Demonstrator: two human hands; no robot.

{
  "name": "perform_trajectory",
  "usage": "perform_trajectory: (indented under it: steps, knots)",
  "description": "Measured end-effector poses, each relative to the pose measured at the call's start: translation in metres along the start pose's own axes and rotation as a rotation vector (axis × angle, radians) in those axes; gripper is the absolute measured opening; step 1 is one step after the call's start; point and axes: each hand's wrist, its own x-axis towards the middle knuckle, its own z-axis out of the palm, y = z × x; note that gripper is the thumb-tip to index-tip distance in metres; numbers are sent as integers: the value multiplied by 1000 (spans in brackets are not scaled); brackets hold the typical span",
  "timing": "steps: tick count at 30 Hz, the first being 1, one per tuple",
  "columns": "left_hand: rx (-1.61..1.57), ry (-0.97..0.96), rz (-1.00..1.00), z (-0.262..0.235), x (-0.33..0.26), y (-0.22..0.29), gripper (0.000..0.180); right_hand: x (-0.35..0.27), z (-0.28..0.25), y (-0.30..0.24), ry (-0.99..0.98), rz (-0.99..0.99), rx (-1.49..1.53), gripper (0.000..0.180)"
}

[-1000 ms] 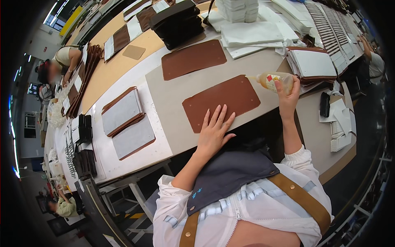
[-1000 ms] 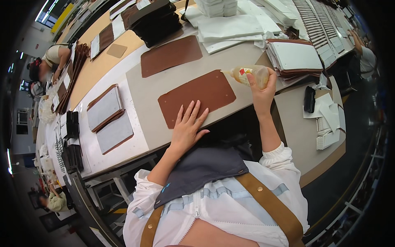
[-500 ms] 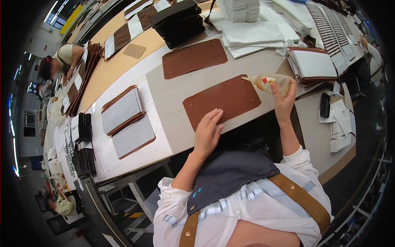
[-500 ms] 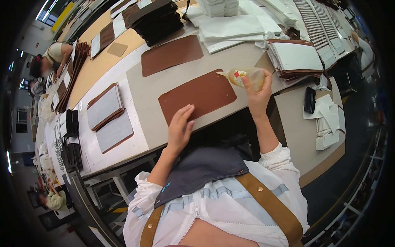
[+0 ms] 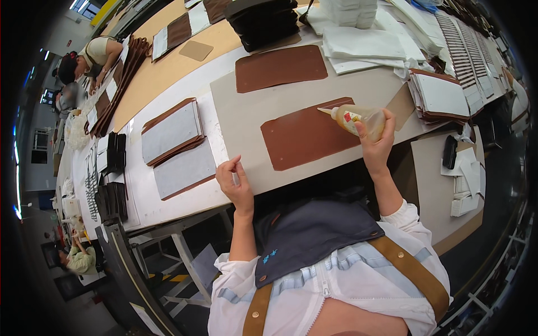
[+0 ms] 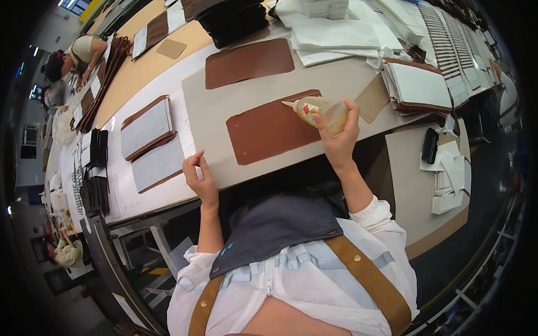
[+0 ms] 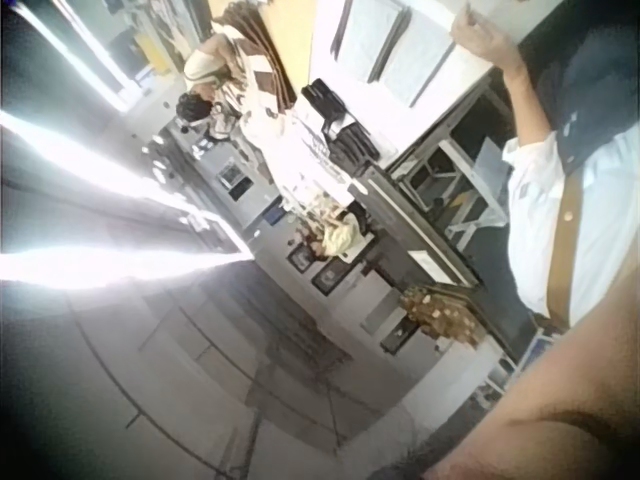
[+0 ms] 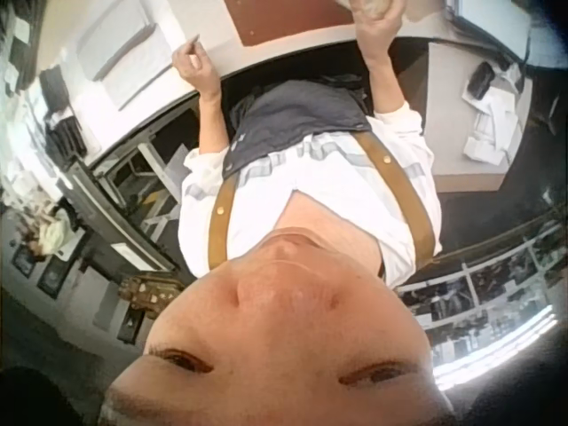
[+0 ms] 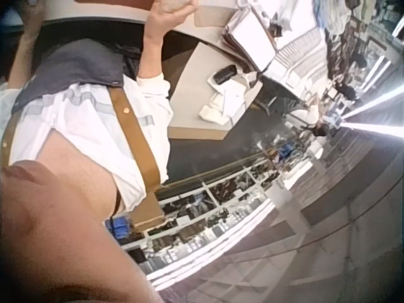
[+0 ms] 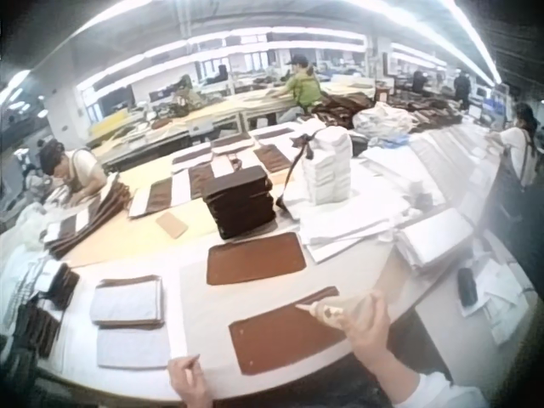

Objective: The person applies glue from a bottle onto rectangular brown leather pieces and then places white fabric inserts on top. They press the layers together to secure the bond and repeat the process for multiple items, stacking the finished pieces on the table.

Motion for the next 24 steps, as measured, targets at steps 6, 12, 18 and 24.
perform_trajectory:
  steps: [6, 12, 18, 24]
  knots:
    - [4, 32, 30, 1, -3, -2, 15, -6, 21, -7, -91, -14, 126, 53]
    - [-47, 54, -19, 1, -4, -2, 18, -10, 42, -22, -187, -45, 172, 51]
    - [-34, 58, -7, 0, -3, -3, 18, -14, 66, -31, -273, -110, 203, 53]
    - [-2, 70, 47, -1, -3, -5, 16, -15, 84, -33, -357, -167, 232, 56]
